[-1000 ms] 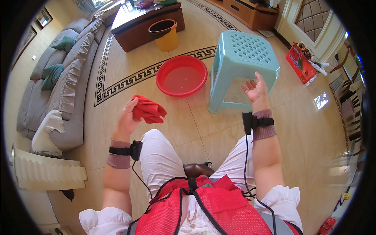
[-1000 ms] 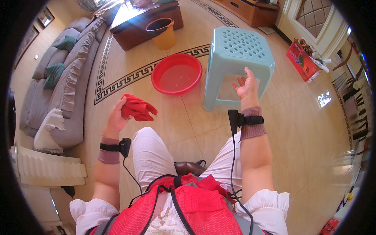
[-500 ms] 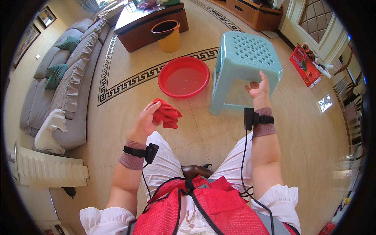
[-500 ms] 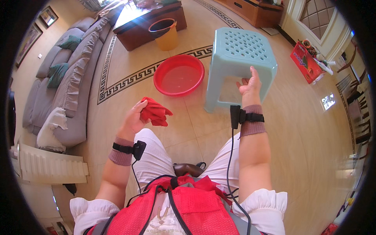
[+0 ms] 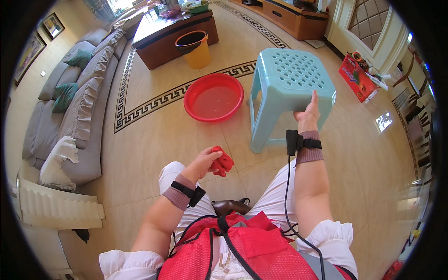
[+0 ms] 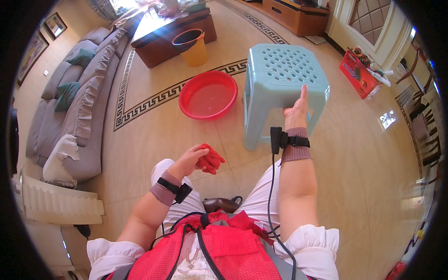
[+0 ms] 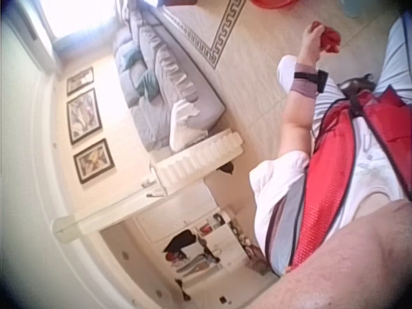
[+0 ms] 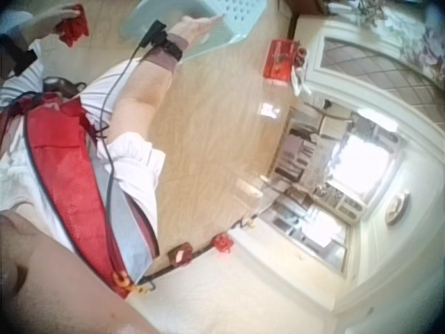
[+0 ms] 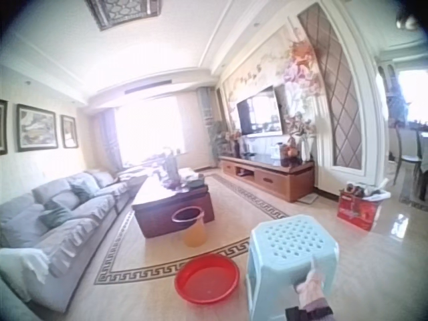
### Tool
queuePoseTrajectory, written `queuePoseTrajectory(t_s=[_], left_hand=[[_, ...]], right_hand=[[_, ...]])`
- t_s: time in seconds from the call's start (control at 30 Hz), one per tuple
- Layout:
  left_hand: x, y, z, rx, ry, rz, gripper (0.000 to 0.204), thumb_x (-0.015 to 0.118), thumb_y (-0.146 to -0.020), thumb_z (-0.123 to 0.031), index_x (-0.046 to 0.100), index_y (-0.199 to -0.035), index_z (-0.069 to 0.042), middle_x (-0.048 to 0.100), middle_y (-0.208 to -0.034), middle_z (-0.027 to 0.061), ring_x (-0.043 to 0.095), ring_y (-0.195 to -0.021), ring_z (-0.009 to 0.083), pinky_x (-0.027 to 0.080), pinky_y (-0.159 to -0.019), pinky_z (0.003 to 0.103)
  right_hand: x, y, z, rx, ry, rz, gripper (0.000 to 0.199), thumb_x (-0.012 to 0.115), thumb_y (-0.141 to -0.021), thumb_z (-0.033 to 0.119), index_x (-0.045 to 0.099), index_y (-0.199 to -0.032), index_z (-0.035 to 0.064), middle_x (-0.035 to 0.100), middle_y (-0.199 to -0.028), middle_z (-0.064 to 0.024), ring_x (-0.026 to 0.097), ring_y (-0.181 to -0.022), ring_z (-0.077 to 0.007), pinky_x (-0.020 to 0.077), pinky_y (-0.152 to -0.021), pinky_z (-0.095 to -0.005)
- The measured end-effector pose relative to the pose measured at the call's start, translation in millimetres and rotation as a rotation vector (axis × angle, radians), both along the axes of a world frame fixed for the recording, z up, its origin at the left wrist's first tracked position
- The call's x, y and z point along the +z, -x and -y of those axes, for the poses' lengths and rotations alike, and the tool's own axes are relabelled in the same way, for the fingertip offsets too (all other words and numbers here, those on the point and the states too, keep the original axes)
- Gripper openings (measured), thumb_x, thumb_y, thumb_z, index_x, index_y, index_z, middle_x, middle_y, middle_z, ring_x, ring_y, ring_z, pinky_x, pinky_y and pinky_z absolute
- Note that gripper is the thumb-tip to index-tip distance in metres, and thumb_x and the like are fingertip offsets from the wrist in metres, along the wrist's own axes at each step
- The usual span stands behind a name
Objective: Folding and smoothing a red cloth on the floor while kneeling.
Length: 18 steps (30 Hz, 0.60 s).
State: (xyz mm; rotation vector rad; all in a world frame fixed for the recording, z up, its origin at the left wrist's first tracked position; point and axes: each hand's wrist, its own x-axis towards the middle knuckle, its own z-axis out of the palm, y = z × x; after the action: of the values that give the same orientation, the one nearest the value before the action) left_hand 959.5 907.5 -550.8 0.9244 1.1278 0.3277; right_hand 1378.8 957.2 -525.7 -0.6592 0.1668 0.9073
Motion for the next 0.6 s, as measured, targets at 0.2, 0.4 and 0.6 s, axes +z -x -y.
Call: queuePoseTrajectory(t_s=[0.2,0.4,0.6], left_hand=[[11,-20,-2,-0.321,-0.069,-0.257,0.078,0.07,-0.098,-0.043,0.035,-0.161,-0.013,0.037,-0.162,0.0125,0.025,-0.155,0.0325,0.05,-0.104,0.057],[50,-79,-32,-0.251,-0.093,-0.029,0.079,0.063,-0.1,-0.053,0.035,-0.161,-0.011,0.037,-0.161,0.0111,0.027,-0.154,0.0331,0.044,-0.109,0.064],[102,-154,-60,-0.217,-0.035,0.25,0.091,0.067,-0.095,-0.059,0.029,-0.163,-0.012,0.021,-0.171,0.0111,0.008,-0.159,0.0396,0.033,-0.111,0.074]], right_hand=[[8,1,12,0.09,-0.108,-0.052,0.064,0.088,-0.079,0.042,0.062,-0.131,0.0157,0.066,-0.13,-0.0024,0.063,-0.118,-0.0287,0.054,-0.098,-0.0509],[11,1,36,0.135,-0.062,-0.039,0.063,0.086,-0.08,0.041,0.06,-0.13,0.0135,0.064,-0.126,-0.0034,0.063,-0.113,-0.0274,0.0554,-0.093,-0.05],[37,3,50,0.162,-0.033,0.011,0.063,0.082,-0.083,0.042,0.06,-0.135,0.0134,0.064,-0.135,-0.0074,0.06,-0.123,-0.0308,0.0493,-0.106,-0.0536]])
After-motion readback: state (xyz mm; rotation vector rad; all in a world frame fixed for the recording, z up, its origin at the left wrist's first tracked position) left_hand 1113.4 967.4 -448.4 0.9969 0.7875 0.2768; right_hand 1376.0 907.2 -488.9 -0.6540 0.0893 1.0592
